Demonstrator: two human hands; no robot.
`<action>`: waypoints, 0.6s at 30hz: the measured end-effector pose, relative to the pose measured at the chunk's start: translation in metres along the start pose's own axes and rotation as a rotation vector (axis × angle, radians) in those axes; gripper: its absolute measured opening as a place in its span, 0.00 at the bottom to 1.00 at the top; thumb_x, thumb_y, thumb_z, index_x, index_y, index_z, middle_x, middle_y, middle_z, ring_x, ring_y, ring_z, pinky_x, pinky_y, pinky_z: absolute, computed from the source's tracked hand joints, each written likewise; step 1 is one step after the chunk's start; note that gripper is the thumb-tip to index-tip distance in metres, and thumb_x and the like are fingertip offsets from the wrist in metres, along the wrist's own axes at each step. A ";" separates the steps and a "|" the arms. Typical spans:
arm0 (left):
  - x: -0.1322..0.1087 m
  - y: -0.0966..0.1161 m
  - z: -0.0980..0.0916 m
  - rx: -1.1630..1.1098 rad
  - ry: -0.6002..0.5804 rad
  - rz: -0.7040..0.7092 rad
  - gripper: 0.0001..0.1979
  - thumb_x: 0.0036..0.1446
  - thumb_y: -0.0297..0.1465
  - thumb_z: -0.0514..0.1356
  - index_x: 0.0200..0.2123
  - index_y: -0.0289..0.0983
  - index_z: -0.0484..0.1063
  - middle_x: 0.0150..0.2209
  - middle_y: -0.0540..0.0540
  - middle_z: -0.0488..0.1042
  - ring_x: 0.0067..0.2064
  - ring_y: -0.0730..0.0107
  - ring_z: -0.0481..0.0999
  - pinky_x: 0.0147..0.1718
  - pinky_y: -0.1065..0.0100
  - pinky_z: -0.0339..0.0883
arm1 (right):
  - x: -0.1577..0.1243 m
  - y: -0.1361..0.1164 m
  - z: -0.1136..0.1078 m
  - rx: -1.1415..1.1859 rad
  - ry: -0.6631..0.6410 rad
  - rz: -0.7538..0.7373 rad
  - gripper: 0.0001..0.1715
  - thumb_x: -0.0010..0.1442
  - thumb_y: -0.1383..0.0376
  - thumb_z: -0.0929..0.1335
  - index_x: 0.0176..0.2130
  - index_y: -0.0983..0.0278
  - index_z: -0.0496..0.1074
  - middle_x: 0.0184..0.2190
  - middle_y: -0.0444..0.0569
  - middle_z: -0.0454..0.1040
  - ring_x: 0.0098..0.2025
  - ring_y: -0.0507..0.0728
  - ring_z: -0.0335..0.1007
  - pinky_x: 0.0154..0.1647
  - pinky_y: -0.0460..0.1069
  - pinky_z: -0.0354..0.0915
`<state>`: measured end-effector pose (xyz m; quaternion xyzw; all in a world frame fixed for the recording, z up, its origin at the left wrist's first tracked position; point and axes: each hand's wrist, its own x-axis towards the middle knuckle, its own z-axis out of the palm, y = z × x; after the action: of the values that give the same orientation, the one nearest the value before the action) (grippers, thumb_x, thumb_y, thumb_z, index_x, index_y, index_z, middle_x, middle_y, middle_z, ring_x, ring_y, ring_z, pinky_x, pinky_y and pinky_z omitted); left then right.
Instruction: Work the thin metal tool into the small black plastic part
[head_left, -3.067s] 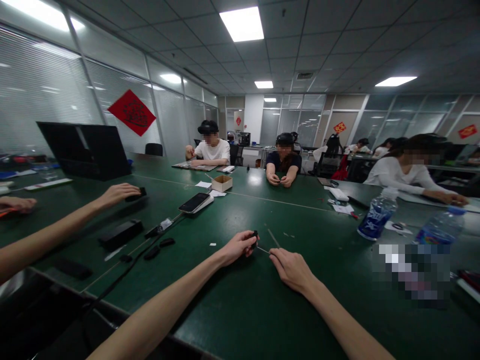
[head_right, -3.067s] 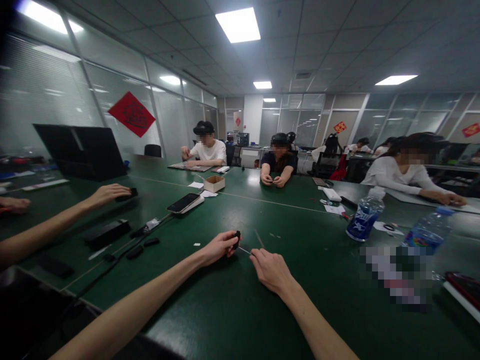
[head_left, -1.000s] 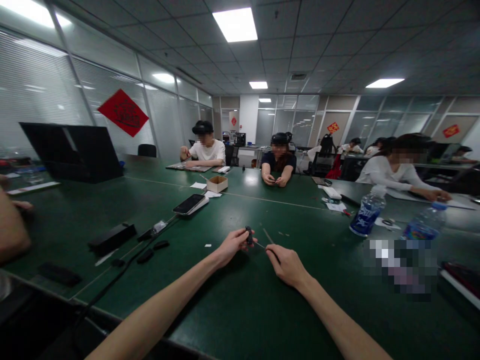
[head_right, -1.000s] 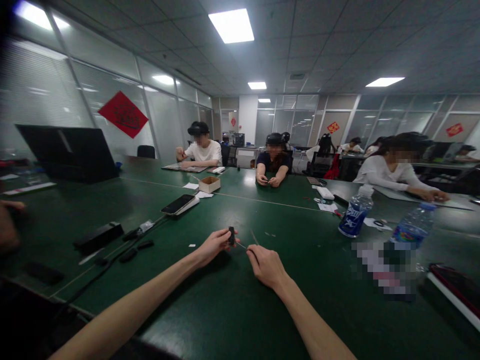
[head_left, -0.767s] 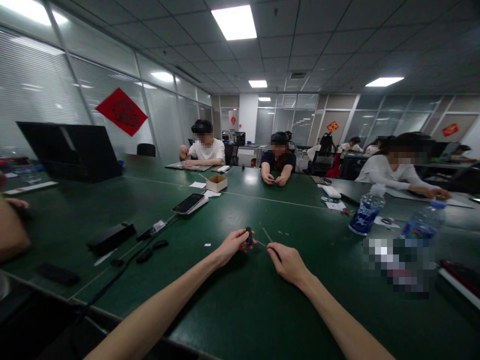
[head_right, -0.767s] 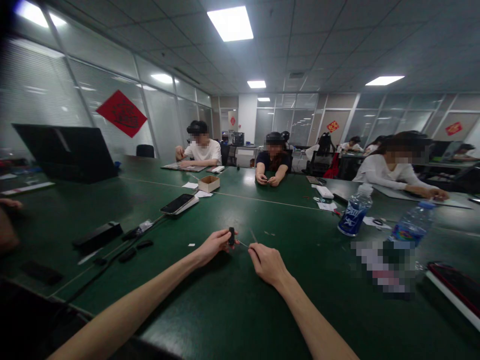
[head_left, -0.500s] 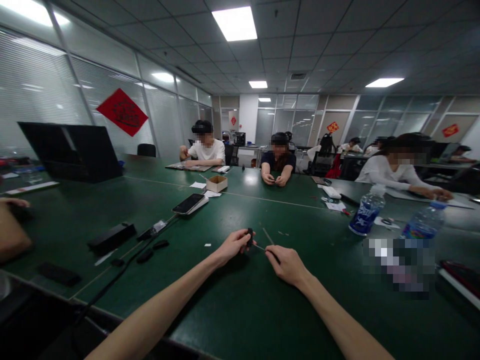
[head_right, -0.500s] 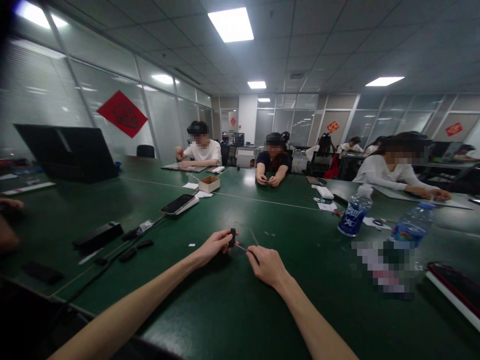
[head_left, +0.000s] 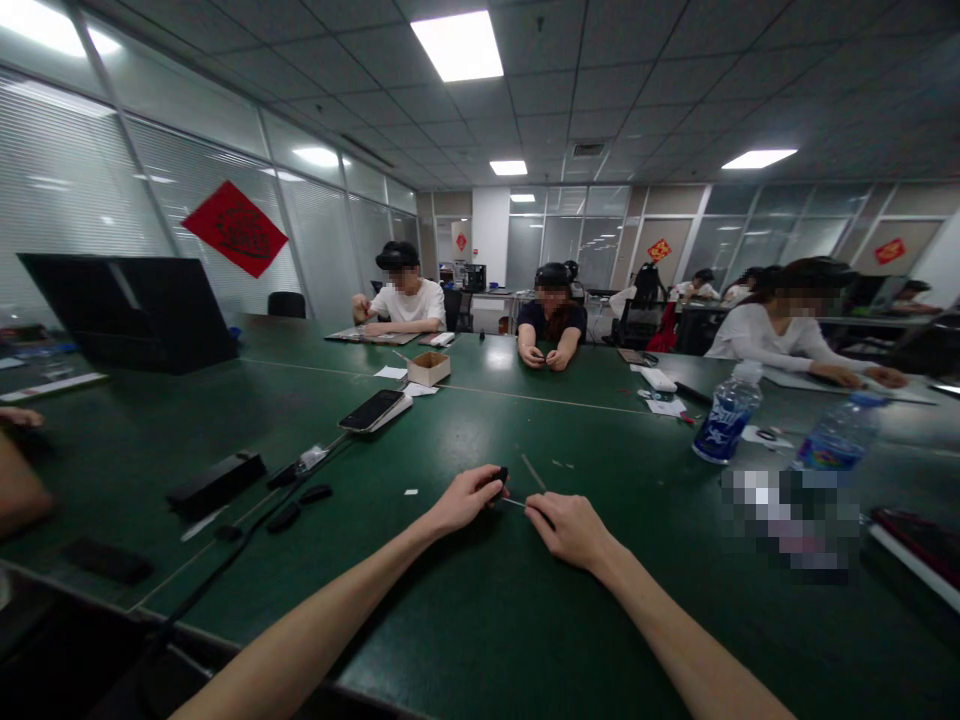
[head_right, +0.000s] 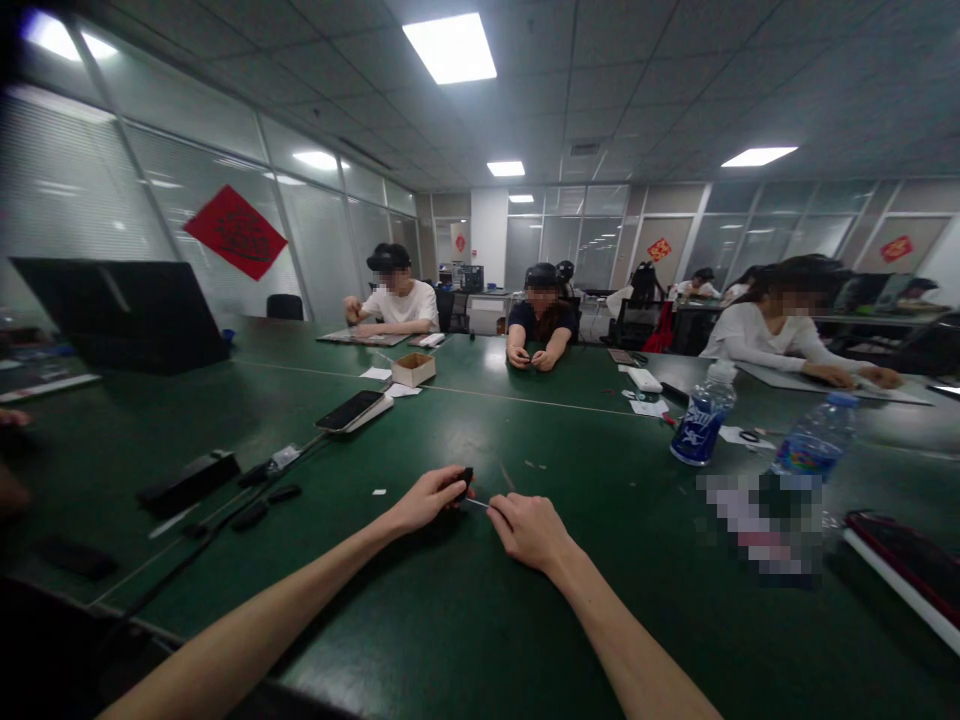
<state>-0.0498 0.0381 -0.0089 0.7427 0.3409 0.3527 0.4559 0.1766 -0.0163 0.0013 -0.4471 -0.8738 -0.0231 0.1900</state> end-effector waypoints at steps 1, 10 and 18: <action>0.000 0.000 0.000 0.022 0.006 0.012 0.19 0.60 0.42 0.53 0.45 0.34 0.69 0.37 0.44 0.75 0.34 0.69 0.71 0.33 0.70 0.63 | 0.000 0.000 0.000 -0.011 -0.001 0.003 0.19 0.68 0.58 0.55 0.45 0.59 0.71 0.34 0.47 0.75 0.35 0.53 0.71 0.36 0.46 0.62; 0.001 0.000 -0.002 -0.015 0.049 0.017 0.18 0.60 0.43 0.52 0.42 0.34 0.68 0.37 0.43 0.76 0.32 0.69 0.72 0.31 0.70 0.63 | -0.002 0.001 0.009 0.019 0.059 0.032 0.18 0.68 0.59 0.55 0.47 0.60 0.69 0.36 0.48 0.75 0.36 0.54 0.71 0.37 0.46 0.64; 0.004 -0.001 -0.006 -0.058 0.075 -0.002 0.18 0.59 0.44 0.53 0.40 0.34 0.68 0.36 0.43 0.76 0.31 0.71 0.71 0.28 0.72 0.61 | -0.001 0.000 0.014 0.085 0.125 0.061 0.17 0.68 0.60 0.56 0.48 0.59 0.69 0.38 0.48 0.75 0.37 0.53 0.72 0.39 0.47 0.66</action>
<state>-0.0529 0.0442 -0.0068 0.7149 0.3483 0.3896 0.4645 0.1722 -0.0142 -0.0120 -0.4627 -0.8464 -0.0080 0.2635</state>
